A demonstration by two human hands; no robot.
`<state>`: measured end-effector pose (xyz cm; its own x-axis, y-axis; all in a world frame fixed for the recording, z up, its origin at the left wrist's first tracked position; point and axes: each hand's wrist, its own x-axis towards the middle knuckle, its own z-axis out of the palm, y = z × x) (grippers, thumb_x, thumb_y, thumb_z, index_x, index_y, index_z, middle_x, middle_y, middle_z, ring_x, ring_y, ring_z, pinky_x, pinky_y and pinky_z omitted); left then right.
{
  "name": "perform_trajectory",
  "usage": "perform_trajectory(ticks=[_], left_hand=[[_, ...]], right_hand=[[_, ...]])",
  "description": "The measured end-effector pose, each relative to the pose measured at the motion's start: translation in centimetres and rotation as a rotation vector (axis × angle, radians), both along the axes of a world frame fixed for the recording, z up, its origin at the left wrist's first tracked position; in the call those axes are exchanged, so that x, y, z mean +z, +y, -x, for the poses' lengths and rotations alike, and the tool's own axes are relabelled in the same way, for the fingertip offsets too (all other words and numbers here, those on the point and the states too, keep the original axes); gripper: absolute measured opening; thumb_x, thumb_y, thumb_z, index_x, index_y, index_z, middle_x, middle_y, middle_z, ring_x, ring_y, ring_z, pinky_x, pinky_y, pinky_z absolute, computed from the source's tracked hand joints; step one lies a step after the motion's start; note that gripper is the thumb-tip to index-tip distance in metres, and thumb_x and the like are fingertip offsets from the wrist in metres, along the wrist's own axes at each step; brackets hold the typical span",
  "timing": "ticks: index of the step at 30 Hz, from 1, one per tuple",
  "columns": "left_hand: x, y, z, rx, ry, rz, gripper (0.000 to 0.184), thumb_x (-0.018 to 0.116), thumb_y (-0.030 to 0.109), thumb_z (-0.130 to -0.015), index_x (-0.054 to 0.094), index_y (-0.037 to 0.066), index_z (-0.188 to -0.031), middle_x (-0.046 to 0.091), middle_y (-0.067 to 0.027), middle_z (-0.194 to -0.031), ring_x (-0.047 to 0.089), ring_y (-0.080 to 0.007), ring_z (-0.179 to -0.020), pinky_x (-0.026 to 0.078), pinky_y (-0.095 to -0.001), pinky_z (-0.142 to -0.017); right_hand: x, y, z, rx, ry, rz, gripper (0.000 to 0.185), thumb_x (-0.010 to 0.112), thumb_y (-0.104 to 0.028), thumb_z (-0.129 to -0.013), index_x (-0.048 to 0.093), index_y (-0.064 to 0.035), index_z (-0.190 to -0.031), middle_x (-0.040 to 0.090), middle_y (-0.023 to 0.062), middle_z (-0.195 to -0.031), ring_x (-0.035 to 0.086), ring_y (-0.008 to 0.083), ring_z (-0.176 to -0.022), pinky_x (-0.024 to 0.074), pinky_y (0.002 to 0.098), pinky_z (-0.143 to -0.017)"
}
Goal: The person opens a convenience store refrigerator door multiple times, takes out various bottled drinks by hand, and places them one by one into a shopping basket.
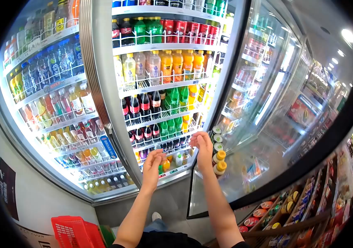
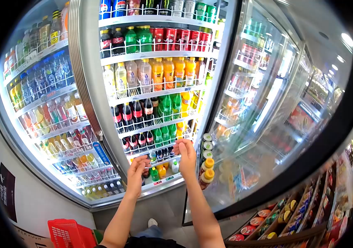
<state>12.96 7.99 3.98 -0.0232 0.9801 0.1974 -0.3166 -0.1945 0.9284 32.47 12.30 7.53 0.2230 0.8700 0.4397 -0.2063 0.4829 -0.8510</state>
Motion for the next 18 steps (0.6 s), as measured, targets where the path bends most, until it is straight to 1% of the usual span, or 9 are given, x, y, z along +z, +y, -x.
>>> perform_trajectory(ticks=[2,4,6,9,10,12,15,17,18], left_hand=[[0.9,3.1,0.5,-0.037,0.021,-0.030,0.025,0.048,0.012,-0.101,0.058,0.005,-0.123,0.064,-0.0052,-0.106,0.059,-0.0132,-0.097,0.046,-0.0279,-0.087],[1.5,5.8,1.1,-0.031,0.021,-0.043,0.027,0.050,0.014,-0.101,0.058,0.005,-0.125,0.064,-0.0056,-0.107,0.059,-0.0126,-0.098,0.046,-0.0276,-0.087],[1.3,8.8,1.5,-0.038,-0.007,-0.035,0.029,0.050,0.016,-0.101,0.057,0.004,-0.126,0.064,-0.0055,-0.108,0.058,-0.0119,-0.097,0.046,-0.0269,-0.086],[0.2,12.0,1.9,-0.065,-0.027,0.018,0.027,0.048,0.013,-0.102,0.057,0.004,-0.125,0.064,-0.0073,-0.109,0.057,-0.0126,-0.096,0.045,-0.0269,-0.088],[-0.3,12.9,2.0,-0.077,-0.033,0.027,0.027,0.048,0.013,-0.102,0.057,0.004,-0.125,0.064,-0.0073,-0.109,0.057,-0.0126,-0.096,0.045,-0.0269,-0.088],[-1.0,14.2,2.3,-0.092,-0.051,0.028,0.027,0.047,0.012,-0.102,0.057,0.004,-0.125,0.064,-0.0070,-0.109,0.057,-0.0123,-0.097,0.045,-0.0267,-0.088],[-0.3,16.0,2.3,-0.157,-0.079,0.022,0.027,0.047,0.012,-0.102,0.057,0.003,-0.125,0.064,-0.0065,-0.110,0.057,-0.0123,-0.098,0.044,-0.0265,-0.088],[0.8,17.6,2.2,-0.140,-0.050,-0.015,0.028,0.048,0.015,-0.101,0.057,0.005,-0.126,0.064,-0.0059,-0.110,0.058,-0.0126,-0.097,0.045,-0.0274,-0.086],[1.5,18.4,2.3,-0.124,-0.042,-0.034,0.028,0.048,0.015,-0.101,0.057,0.004,-0.126,0.063,-0.0067,-0.110,0.058,-0.0131,-0.098,0.045,-0.0279,-0.088]], right_hand=[[1.5,2.3,-0.3,0.098,-0.044,0.052,0.027,0.047,-0.023,-0.103,0.059,0.0002,-0.111,0.064,0.0083,-0.096,0.061,0.0135,-0.083,0.0494,0.0271,-0.074],[1.2,3.6,-0.5,0.099,-0.055,0.090,0.028,0.046,-0.024,-0.104,0.059,0.0001,-0.112,0.064,0.0086,-0.098,0.062,0.0140,-0.085,0.0499,0.0278,-0.075],[-0.2,4.1,-0.6,0.163,0.077,0.117,0.029,0.046,-0.025,-0.104,0.059,-0.0009,-0.114,0.065,0.0087,-0.100,0.063,0.0149,-0.087,0.0506,0.0287,-0.076],[-0.9,5.1,-0.2,0.146,0.002,0.212,0.030,0.046,-0.027,-0.104,0.058,-0.0021,-0.117,0.065,0.0090,-0.104,0.064,0.0171,-0.091,0.0512,0.0291,-0.078],[-0.4,5.2,-0.1,0.135,-0.012,0.245,0.032,0.045,-0.027,-0.104,0.057,-0.0013,-0.119,0.065,0.0107,-0.106,0.065,0.0198,-0.095,0.0525,0.0312,-0.081],[-0.1,5.5,-0.4,0.128,0.032,0.270,0.033,0.045,-0.027,-0.104,0.055,-0.0007,-0.120,0.064,0.0118,-0.108,0.065,0.0210,-0.097,0.0530,0.0327,-0.083],[0.1,7.1,-0.3,0.121,0.048,0.269,0.039,0.044,-0.030,-0.103,0.051,0.0011,-0.126,0.063,0.0150,-0.113,0.065,0.0243,-0.102,0.0538,0.0363,-0.087],[0.2,8.6,0.9,0.103,0.105,0.279,0.045,0.049,-0.035,-0.100,0.051,0.0000,-0.128,0.064,0.0144,-0.115,0.064,0.0257,-0.105,0.0527,0.0408,-0.090],[0.4,9.6,1.8,0.104,0.102,0.270,0.049,0.049,-0.037,-0.100,0.048,0.0001,-0.131,0.063,0.0153,-0.119,0.064,0.0264,-0.109,0.0521,0.0417,-0.093]])
